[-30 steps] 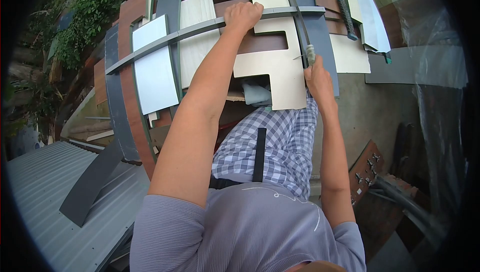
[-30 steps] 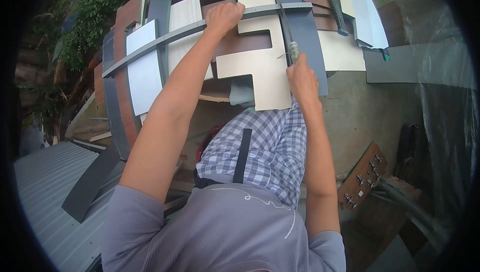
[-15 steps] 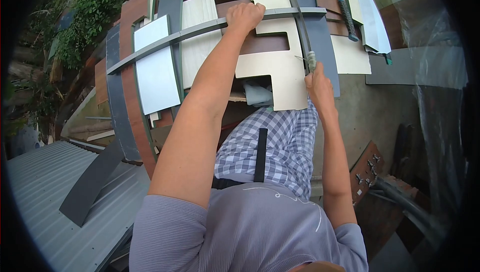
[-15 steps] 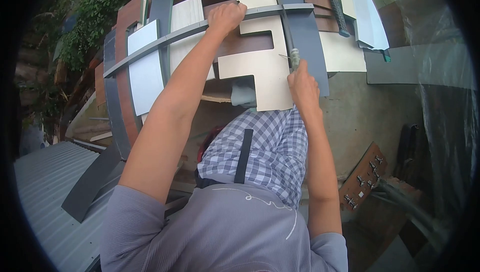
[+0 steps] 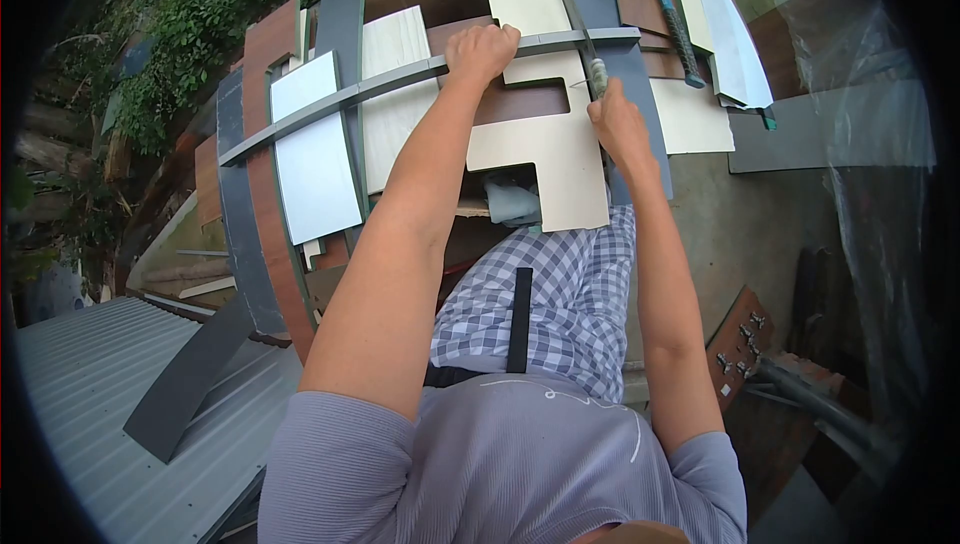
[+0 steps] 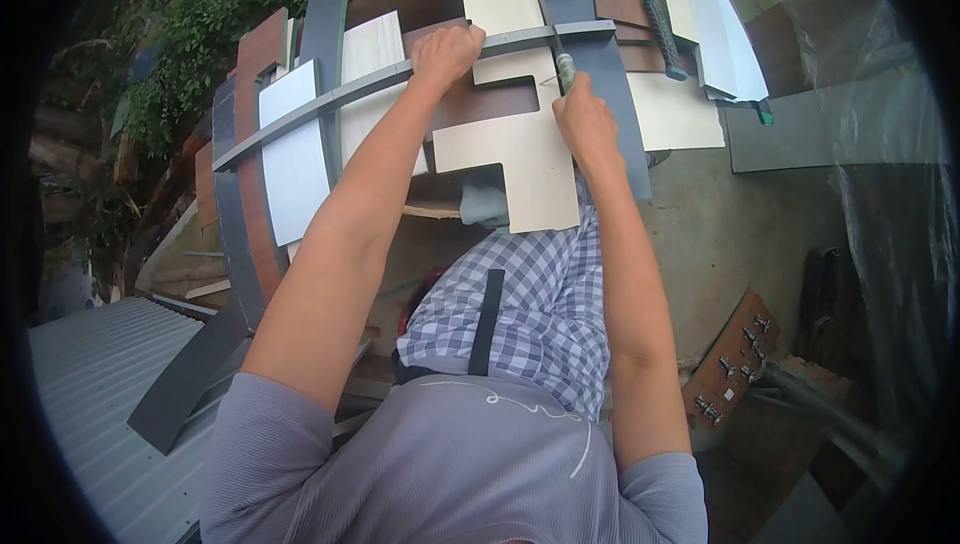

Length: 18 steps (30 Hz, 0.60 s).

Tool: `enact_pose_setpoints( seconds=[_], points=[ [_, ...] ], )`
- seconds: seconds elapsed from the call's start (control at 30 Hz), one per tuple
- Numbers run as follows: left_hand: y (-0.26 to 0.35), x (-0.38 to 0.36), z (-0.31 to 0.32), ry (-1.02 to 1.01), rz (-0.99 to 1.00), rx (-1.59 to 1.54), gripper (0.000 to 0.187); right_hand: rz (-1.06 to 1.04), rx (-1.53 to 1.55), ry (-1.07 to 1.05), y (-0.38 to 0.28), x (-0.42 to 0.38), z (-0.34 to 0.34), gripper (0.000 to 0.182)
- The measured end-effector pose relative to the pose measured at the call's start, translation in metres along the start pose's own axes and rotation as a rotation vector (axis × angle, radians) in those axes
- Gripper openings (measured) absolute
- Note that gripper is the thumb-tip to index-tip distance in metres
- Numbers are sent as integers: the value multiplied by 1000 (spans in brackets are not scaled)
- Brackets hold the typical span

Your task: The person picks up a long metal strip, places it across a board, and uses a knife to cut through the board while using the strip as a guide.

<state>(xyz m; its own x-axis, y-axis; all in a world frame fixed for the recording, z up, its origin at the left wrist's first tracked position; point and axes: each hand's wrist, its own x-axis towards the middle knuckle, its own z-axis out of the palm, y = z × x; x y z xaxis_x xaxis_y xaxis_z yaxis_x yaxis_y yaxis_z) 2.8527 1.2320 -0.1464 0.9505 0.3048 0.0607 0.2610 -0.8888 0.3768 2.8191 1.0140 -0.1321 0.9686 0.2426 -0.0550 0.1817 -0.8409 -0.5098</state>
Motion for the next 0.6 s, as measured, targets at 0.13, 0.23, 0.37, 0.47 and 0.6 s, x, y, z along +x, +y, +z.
enact_pose_setpoints(
  seconds=[0.13,0.23,0.37,0.47,0.6],
  points=[
    [1,-3,2,13,19,-7,51,94,1,-56,12,-65,-9,24],
    [5,-6,0,4,17,35,50,159,27,-107,17,-83,-14,25],
    [3,-5,4,29,18,11,50,110,-4,-90,11,-47,-18,26],
    [3,-4,5,28,10,13,50,43,-25,-52,-1,1,-9,25],
    [5,-5,0,7,-5,8,51,12,-14,-2,-8,15,-3,25]
  ],
)
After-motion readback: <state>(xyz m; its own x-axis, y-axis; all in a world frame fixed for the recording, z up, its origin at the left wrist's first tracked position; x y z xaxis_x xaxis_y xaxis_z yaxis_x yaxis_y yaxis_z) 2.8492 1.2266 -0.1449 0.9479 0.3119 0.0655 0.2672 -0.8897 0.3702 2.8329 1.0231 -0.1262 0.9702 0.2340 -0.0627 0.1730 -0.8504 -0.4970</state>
